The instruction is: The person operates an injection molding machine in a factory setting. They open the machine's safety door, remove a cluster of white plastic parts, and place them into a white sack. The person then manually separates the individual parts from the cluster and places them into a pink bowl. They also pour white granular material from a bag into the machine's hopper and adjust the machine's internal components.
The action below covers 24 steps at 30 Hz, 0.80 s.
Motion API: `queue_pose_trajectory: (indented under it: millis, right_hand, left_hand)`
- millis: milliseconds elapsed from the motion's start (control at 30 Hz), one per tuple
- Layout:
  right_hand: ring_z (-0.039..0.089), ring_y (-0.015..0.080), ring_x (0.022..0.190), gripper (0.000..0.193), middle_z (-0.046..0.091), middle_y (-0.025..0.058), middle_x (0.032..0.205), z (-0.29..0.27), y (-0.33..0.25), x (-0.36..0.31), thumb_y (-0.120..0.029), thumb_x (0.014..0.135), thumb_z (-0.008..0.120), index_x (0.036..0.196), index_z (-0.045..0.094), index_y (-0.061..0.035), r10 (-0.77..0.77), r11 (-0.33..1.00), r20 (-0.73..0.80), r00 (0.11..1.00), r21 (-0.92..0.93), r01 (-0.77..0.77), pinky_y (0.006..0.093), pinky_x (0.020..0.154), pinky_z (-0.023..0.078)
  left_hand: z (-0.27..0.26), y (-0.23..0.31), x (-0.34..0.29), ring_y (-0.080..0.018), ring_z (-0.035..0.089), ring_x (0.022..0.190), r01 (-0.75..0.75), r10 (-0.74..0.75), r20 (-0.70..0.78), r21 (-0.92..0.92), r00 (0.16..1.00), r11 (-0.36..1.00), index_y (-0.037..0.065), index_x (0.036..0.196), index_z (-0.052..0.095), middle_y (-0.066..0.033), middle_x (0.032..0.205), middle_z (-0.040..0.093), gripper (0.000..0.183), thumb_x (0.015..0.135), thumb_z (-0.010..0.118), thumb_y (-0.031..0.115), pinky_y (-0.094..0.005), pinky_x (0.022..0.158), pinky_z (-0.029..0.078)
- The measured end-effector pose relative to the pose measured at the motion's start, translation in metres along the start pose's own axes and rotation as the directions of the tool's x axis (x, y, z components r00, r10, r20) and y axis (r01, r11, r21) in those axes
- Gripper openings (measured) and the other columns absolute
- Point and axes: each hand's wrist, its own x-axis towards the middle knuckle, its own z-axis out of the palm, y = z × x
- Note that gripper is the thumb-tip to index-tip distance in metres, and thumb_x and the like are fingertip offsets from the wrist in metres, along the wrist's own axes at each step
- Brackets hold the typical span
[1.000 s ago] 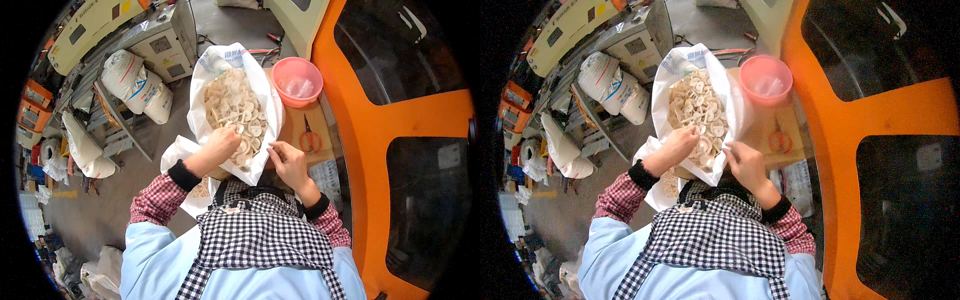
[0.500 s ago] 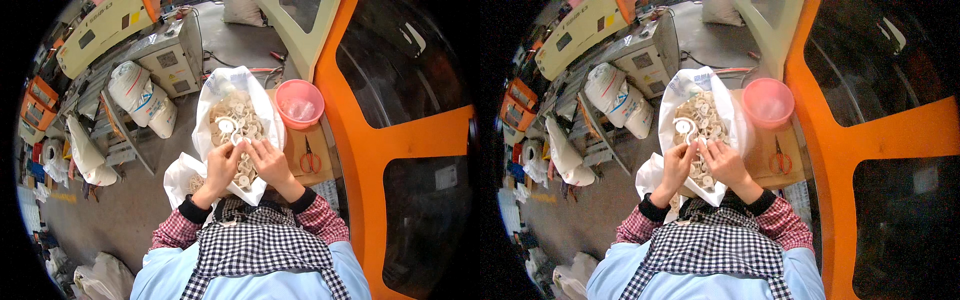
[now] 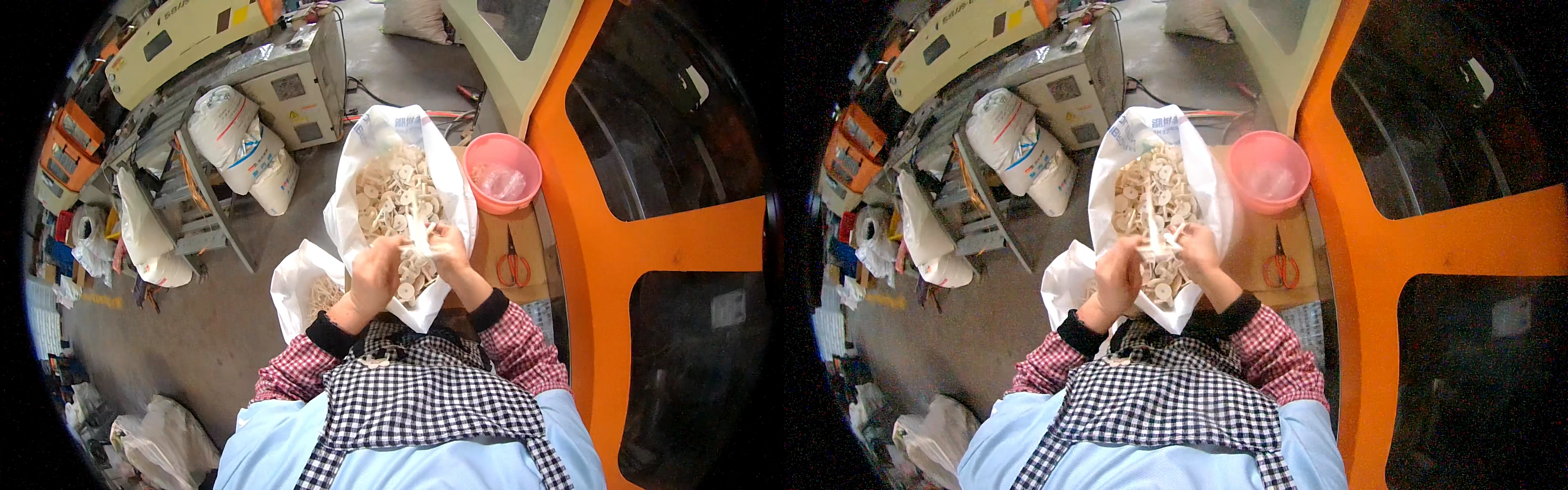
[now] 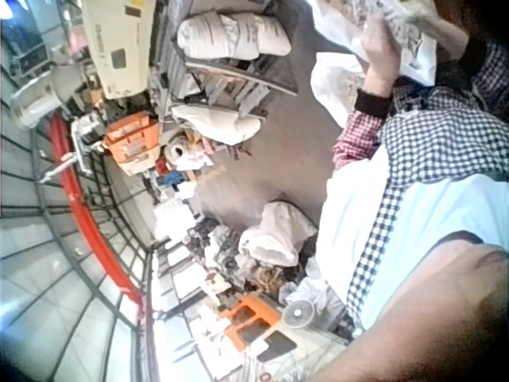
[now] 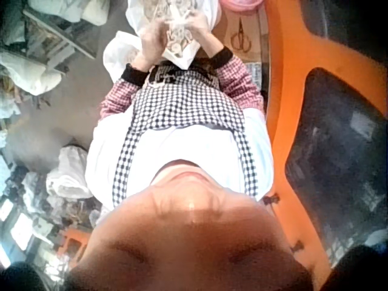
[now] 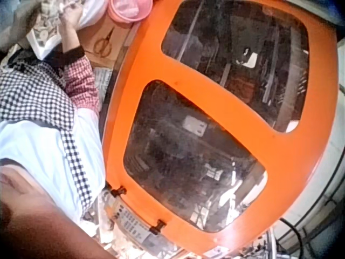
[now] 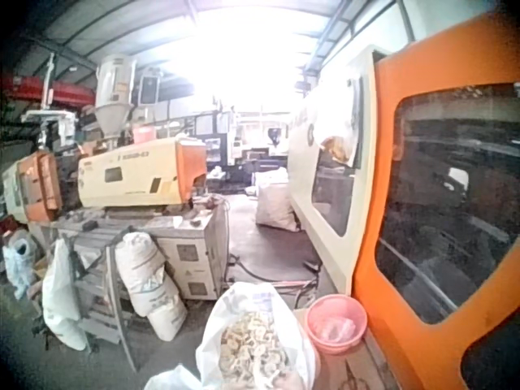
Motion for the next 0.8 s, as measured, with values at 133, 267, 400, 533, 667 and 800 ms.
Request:
queue_pose_trajectory:
  millis: [133, 267, 400, 533, 667, 800]
  right_hand:
    - [0.06, 0.0277, 0.086, 0.028, 0.056, 0.0193, 0.104, 0.033, -0.04, -0.018, -0.004, 0.085, 0.05, 0.113, 0.054, -0.0006, -0.814, -0.143, 0.401, 0.42, -0.839, 0.525, 0.0334, 0.067, 0.052]
    - [0.058, 0.0268, 0.091, 0.03, 0.054, 0.0115, 0.103, 0.024, -0.07, -0.034, -0.005, 0.079, 0.052, 0.108, 0.058, -0.0063, -0.62, -0.235, 0.727, 0.295, -0.53, 0.815, 0.0336, 0.071, 0.05]
    - [0.059, 0.0234, 0.081, 0.024, 0.056, 0.0087, 0.094, 0.016, -0.081, -0.035, -0.009, 0.076, 0.056, 0.1, 0.06, -0.0082, -0.484, -0.271, 0.828, 0.284, -0.45, 0.851, 0.0321, 0.066, 0.05]
    - [0.059, 0.0272, 0.073, 0.016, 0.059, 0.0131, 0.079, 0.018, -0.068, -0.03, -0.015, 0.081, 0.055, 0.089, 0.059, -0.0019, -0.358, 0.262, 0.63, 0.69, -0.641, 0.721, 0.0349, 0.064, 0.048]
    - [0.059, 0.0334, 0.07, 0.024, 0.06, 0.0193, 0.07, 0.009, -0.039, 0.0, -0.019, 0.087, 0.048, 0.084, 0.058, 0.0027, -0.085, 0.567, 0.298, 0.951, -0.77, 0.292, 0.0378, 0.066, 0.047]
    - [0.059, 0.0302, 0.082, 0.033, 0.058, 0.0196, 0.103, 0.03, -0.073, -0.035, -0.019, 0.088, 0.048, 0.114, 0.051, -0.0007, -0.336, -0.181, 0.373, 0.865, -0.927, 0.33, 0.0373, 0.069, 0.048]
  left_hand:
    - [-0.01, -0.009, 0.016, -0.0054, 0.045, 0.046, 0.655, -0.634, 0.208, -0.411, 0.745, 0.635, 0.002, 0.076, 0.053, -0.0009, 0.057, 0.051, 0.021, 0.092, 0.051, 0.015, -0.0213, 0.042, 0.036]
    - [-0.014, -0.024, 0.013, -0.0022, 0.04, 0.045, 0.751, -0.626, 0.435, -0.502, 0.648, 0.429, 0.004, 0.077, 0.055, 0.004, 0.057, 0.047, 0.026, 0.094, 0.048, 0.023, -0.017, 0.041, 0.03]
    - [-0.013, -0.023, 0.009, -0.003, 0.039, 0.047, 0.752, -0.619, 0.431, -0.435, 0.656, 0.495, 0.003, 0.083, 0.056, 0.0047, 0.059, 0.047, 0.023, 0.094, 0.048, 0.022, -0.0184, 0.041, 0.029]
    - [-0.008, -0.016, 0.009, -0.02, 0.05, 0.05, 0.431, -0.424, 0.081, -0.123, 0.902, 0.894, 0.001, 0.082, 0.055, -0.0077, 0.061, 0.053, 0.016, 0.09, 0.051, 0.013, -0.0273, 0.045, 0.038]
    - [0.001, -0.02, 0.007, -0.0389, 0.053, 0.06, 0.105, -0.097, -0.065, 0.129, 0.993, 0.986, 0.0, 0.084, 0.054, -0.0201, 0.066, 0.054, 0.009, 0.088, 0.05, 0.007, -0.0369, 0.05, 0.042]
    - [-0.013, -0.029, 0.009, -0.0244, 0.052, 0.053, 0.488, -0.478, 0.145, -0.034, 0.866, 0.872, -0.001, 0.087, 0.054, -0.0131, 0.061, 0.053, 0.011, 0.09, 0.051, 0.009, -0.0317, 0.048, 0.039]
